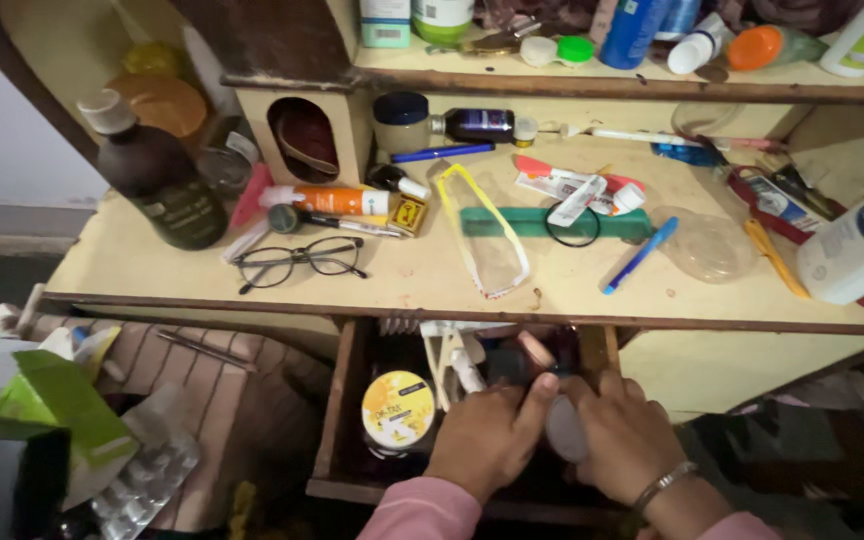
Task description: The person picks up various personal care and cosmetic items from a cluttered vanity surface, including a face mask packet, nail polish, combs, a bottle, and pens. They examine each item briefly and place them into an open drawer below. The person continues to sort through the items, moving them from the surface into the drawer.
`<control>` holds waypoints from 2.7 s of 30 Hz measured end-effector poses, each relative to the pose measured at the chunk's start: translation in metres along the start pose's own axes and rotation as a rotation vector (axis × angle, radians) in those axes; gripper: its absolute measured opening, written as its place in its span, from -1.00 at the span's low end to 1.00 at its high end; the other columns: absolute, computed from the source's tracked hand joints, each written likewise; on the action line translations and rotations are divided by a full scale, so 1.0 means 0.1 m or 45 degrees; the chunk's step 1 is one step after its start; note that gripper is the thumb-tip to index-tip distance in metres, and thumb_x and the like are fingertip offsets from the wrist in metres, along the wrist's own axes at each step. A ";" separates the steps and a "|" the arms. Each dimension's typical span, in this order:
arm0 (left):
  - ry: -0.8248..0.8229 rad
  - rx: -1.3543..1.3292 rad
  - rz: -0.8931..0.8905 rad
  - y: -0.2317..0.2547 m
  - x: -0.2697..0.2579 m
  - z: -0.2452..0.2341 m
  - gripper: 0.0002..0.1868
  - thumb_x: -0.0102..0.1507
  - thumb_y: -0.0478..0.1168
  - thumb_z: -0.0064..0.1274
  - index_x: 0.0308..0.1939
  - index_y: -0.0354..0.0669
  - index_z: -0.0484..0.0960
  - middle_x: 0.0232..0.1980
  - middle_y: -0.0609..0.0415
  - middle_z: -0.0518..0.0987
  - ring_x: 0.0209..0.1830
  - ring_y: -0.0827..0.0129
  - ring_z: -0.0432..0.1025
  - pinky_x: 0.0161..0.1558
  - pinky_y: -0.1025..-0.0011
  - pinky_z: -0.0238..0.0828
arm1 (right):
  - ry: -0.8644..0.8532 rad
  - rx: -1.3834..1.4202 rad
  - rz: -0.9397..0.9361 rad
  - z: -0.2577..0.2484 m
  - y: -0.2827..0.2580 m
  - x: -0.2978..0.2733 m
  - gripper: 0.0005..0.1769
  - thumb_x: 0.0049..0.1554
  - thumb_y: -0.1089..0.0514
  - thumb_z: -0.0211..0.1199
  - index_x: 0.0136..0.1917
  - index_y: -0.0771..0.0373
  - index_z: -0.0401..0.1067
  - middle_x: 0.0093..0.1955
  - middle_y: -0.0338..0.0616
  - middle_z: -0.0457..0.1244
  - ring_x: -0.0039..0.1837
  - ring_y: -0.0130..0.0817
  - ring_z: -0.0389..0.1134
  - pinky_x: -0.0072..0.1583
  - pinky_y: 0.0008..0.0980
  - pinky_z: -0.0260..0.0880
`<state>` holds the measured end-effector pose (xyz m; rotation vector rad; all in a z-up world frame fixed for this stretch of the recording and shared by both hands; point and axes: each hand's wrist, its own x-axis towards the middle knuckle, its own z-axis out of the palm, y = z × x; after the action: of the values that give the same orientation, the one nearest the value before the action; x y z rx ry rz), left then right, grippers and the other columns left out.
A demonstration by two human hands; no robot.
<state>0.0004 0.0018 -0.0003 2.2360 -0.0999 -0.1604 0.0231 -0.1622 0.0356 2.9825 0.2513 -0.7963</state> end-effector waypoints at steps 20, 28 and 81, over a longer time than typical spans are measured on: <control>0.556 -0.049 0.331 0.05 0.21 -0.13 -0.52 0.18 -0.17 0.20 0.16 -0.27 0.60 0.28 -0.29 0.50 0.25 -0.17 0.40 0.26 0.08 0.32 | 0.752 0.560 -0.382 0.15 0.08 0.23 0.22 -0.33 0.10 0.61 0.54 0.12 0.13 0.49 0.25 -0.02 0.49 0.28 0.02 0.40 0.04 0.14; 0.519 -0.039 0.347 0.24 0.33 -0.05 -0.48 0.18 -0.15 0.21 0.19 -0.28 0.57 0.31 -0.28 0.45 0.31 -0.17 0.34 0.28 0.09 0.29 | 1.080 0.692 -0.312 -0.03 0.47 0.29 -0.01 -0.18 0.11 0.54 0.46 0.19 0.19 0.49 0.32 -0.01 0.49 0.29 0.06 0.39 0.01 0.19; 0.239 -0.046 0.697 2.11 2.23 1.70 -0.51 0.17 -0.13 0.17 0.17 -0.20 0.58 0.21 -0.20 0.52 0.24 -0.10 0.39 0.26 0.12 0.32 | 1.985 1.715 -0.136 -0.01 3.12 0.78 -0.37 0.28 0.45 0.34 0.51 0.35 0.14 0.45 -0.07 0.20 0.45 -0.32 0.25 0.55 -0.32 0.28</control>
<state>0.1914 -0.2892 0.0428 2.0931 -0.5912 0.3402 0.1428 -0.4579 -0.0019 3.6640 -0.2475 2.4396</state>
